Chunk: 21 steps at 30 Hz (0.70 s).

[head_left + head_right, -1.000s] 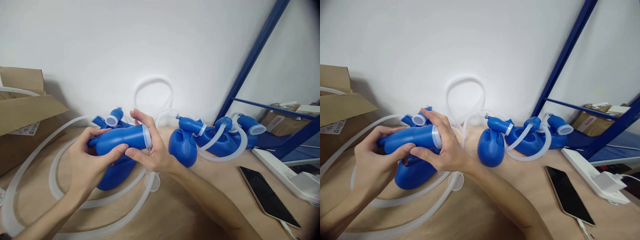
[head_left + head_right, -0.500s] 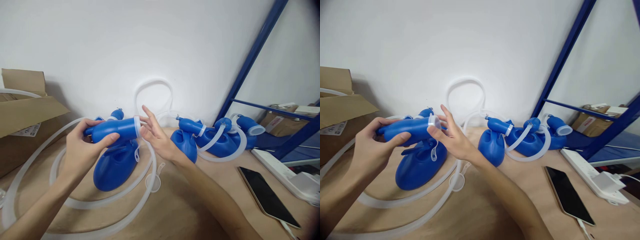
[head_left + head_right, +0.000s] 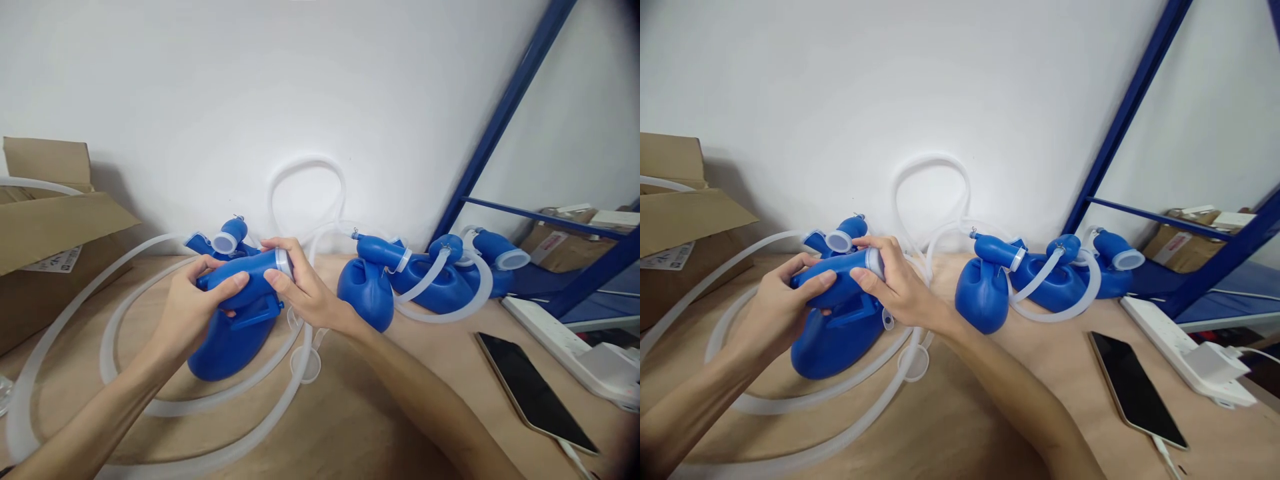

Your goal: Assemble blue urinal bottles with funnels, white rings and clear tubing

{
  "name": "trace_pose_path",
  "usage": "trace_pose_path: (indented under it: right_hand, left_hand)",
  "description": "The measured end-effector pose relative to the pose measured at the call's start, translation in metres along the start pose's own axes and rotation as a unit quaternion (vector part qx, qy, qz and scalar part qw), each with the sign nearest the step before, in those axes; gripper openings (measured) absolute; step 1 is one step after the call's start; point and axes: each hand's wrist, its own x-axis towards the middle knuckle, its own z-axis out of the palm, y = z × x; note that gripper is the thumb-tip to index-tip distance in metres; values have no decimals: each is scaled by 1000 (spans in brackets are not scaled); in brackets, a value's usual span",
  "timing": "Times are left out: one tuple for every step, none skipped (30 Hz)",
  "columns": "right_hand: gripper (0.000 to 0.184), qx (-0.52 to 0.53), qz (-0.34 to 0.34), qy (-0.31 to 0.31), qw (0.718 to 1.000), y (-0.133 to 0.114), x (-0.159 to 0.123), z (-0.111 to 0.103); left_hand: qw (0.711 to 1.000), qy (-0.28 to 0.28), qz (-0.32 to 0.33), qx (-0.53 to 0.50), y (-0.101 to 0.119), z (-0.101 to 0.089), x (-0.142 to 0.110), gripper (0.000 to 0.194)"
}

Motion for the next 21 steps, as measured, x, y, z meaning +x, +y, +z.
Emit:
trace_pose_path:
  right_hand:
    - [55, 0, -4, -16, 1000, 2, 1, -2]
    - [64, 4, -7, -32, 999, 3, 2, -4]
    - [76, 8, -10, -43, 999, 5, 3, -7]
    - [87, 8, -10, -45, 999, 7, 4, -9]
    - [96, 6, -8, -37, 999, 7, 5, -12]
    - [101, 2, -1, -23, 1000, 8, 5, -15]
    - [99, -4, 9, -13, 1000, 7, 6, -18]
    - [92, -12, 17, -11, 1000, 6, 6, -21]
    - [78, -23, 17, -19, 999, 4, 6, -23]
    - [62, -39, 7, -31, 999, 3, 6, -24]
    - [46, -59, -13, -41, 997, 2, 7, -24]
    - [34, -80, -37, -44, 995, 2, 7, -23]
    - [26, -99, -62, -36, 993, 2, 7, -22]
    - [22, -113, -82, -23, 990, 3, 7, -19]
    - [19, -121, -93, -11, 988, 5, 7, -16]
    - [18, -125, -101, -3, 987, 7, 6, -14]
    - [17, -127, -107, 2, 986, 9, 6, -11]
    - [16, -127, -113, 5, 985, 12, 5, -8]
    - [17, -124, -118, 8, 985, 14, 5, -6]
    - [17, -121, -120, 15, 985, 17, 4, -3]
    - [16, -117, -120, 27, 985, 20, 3, -1]
  left_hand:
    - [1000, -8, -13, -12, 0, 0, 1, 49]
    - [999, -11, -28, -23, 1, 1, 2, 51]
    - [999, -7, -42, -34, 2, 1, 4, 53]
    - [998, 4, -48, -47, 3, 0, 6, 56]
    - [997, 19, -49, -61, 4, -1, 8, 57]
    - [995, 37, -45, -75, 5, -3, 11, 58]
    - [994, 57, -37, -86, 6, -5, 15, 58]
    - [992, 76, -27, -95, 8, -8, 18, 58]
    - [990, 92, -17, -101, 8, -11, 21, 58]
    - [988, 107, -10, -108, 9, -14, 24, 59]
    - [986, 119, -7, -114, 10, -16, 27, 60]
    - [985, 126, -4, -117, 10, -18, 28, 61]
    - [985, 128, 0, -118, 10, -19, 29, 61]
    - [985, 126, 3, -118, 10, -19, 28, 59]
    - [986, 117, 6, -116, 9, -19, 27, 58]
    - [987, 108, 10, -115, 9, -18, 25, 55]
    - [989, 99, 14, -113, 8, -17, 23, 52]
    - [989, 93, 17, -112, 8, -15, 22, 51]
    - [990, 88, 17, -111, 7, -14, 20, 50]
    - [990, 86, 17, -110, 7, -13, 19, 49]
    - [990, 85, 17, -109, 7, -12, 18, 50]
